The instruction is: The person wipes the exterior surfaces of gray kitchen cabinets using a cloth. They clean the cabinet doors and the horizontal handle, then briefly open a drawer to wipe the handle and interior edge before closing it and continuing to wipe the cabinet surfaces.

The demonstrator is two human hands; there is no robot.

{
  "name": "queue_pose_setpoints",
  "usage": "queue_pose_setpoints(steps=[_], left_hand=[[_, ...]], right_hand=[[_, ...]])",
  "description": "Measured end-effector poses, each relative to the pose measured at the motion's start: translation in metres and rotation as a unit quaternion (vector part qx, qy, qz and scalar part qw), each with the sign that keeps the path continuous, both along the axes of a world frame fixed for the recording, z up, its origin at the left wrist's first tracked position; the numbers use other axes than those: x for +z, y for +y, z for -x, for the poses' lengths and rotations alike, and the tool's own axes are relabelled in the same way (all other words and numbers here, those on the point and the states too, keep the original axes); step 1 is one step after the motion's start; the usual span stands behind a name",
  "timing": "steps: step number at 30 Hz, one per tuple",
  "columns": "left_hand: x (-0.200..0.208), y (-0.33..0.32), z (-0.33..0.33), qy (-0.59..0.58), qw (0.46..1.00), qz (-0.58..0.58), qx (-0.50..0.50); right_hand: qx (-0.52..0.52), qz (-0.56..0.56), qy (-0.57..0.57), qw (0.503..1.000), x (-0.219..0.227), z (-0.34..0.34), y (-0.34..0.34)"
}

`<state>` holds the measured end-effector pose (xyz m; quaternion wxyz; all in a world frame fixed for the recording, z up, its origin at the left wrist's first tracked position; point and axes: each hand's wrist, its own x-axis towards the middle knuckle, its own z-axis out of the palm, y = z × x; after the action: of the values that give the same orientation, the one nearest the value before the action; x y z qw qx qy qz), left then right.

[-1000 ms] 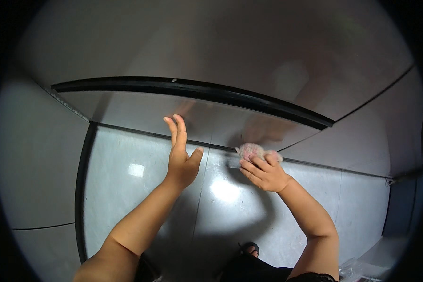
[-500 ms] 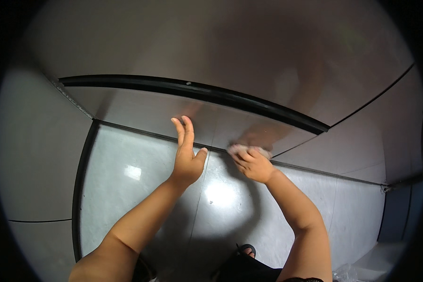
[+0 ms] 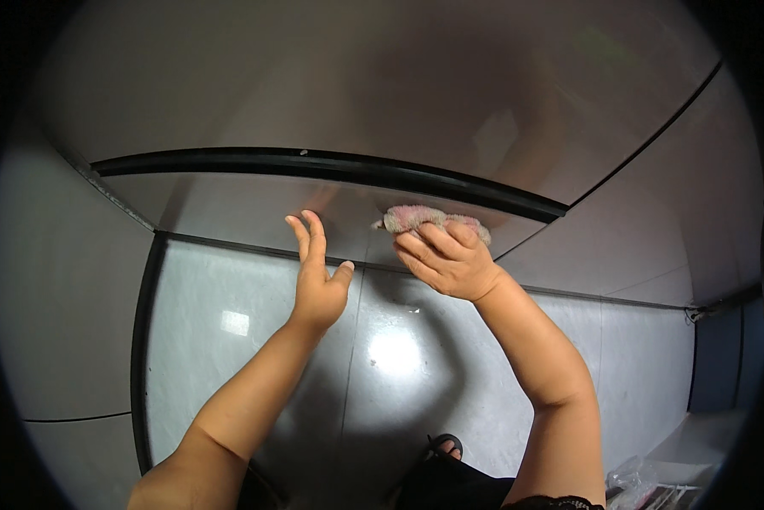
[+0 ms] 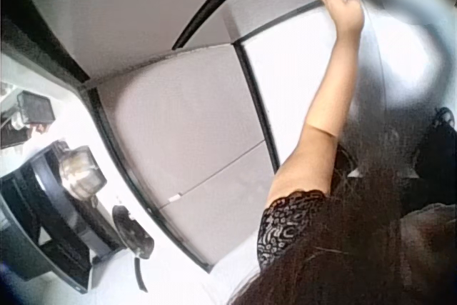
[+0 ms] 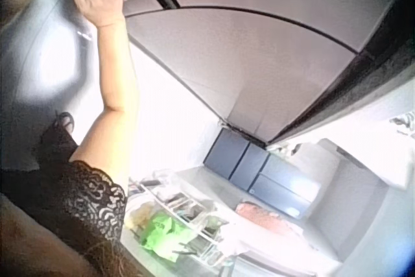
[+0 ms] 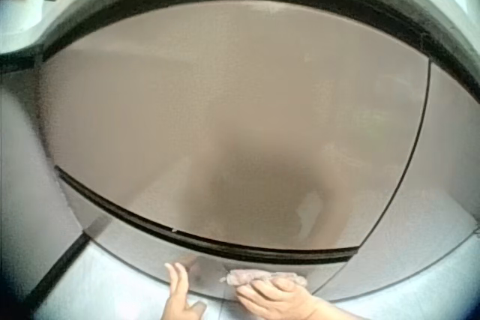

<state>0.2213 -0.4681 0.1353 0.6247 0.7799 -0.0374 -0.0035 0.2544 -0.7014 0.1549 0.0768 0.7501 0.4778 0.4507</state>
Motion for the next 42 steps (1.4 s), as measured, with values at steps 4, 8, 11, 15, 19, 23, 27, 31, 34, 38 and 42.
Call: queue_pose_setpoints(steps=[4,8,11,15,19,23,27,31,34,38,42], left_hand=[[-0.009,-0.001,-0.003,-0.031,0.999,-0.027,0.003],[0.0,-0.007,-0.006,0.003,1.0,-0.012,-0.023],[-0.001,-0.001,-0.002,0.017,1.0,-0.005,-0.018],[0.005,0.0,0.003,0.009,1.0,0.021,-0.004],[0.002,-0.012,-0.002,0.005,1.0,0.027,0.012],[0.0,-0.017,-0.003,0.001,0.999,0.024,0.036],[-0.006,-0.021,-0.007,-0.006,0.999,0.034,0.036],[-0.006,-0.009,-0.005,0.013,0.999,0.037,0.015],[0.008,0.003,0.005,0.051,0.999,0.011,0.001],[0.022,0.012,0.004,0.078,0.997,-0.01,-0.015],[0.017,0.012,0.002,0.077,0.996,0.011,-0.031]], right_hand=[[-0.003,0.1,0.093,0.991,-0.057,0.009,-0.031],[-0.078,0.236,0.322,0.914,-0.126,0.04,-0.091],[-0.026,0.083,0.198,0.976,-0.082,0.056,-0.088],[-0.075,-0.101,-0.014,0.992,0.008,0.05,-0.07],[-0.092,-0.127,-0.116,0.981,-0.028,0.018,-0.08],[-0.084,-0.019,-0.01,0.996,-0.105,0.021,-0.084],[-0.065,0.202,0.279,0.937,-0.167,0.036,-0.102],[0.009,0.069,0.211,0.975,-0.127,0.055,-0.061],[0.03,-0.049,0.086,0.995,-0.077,0.038,-0.026],[-0.011,0.031,0.061,0.998,-0.112,0.002,-0.022],[-0.09,0.359,0.268,0.89,-0.203,0.006,-0.051]])
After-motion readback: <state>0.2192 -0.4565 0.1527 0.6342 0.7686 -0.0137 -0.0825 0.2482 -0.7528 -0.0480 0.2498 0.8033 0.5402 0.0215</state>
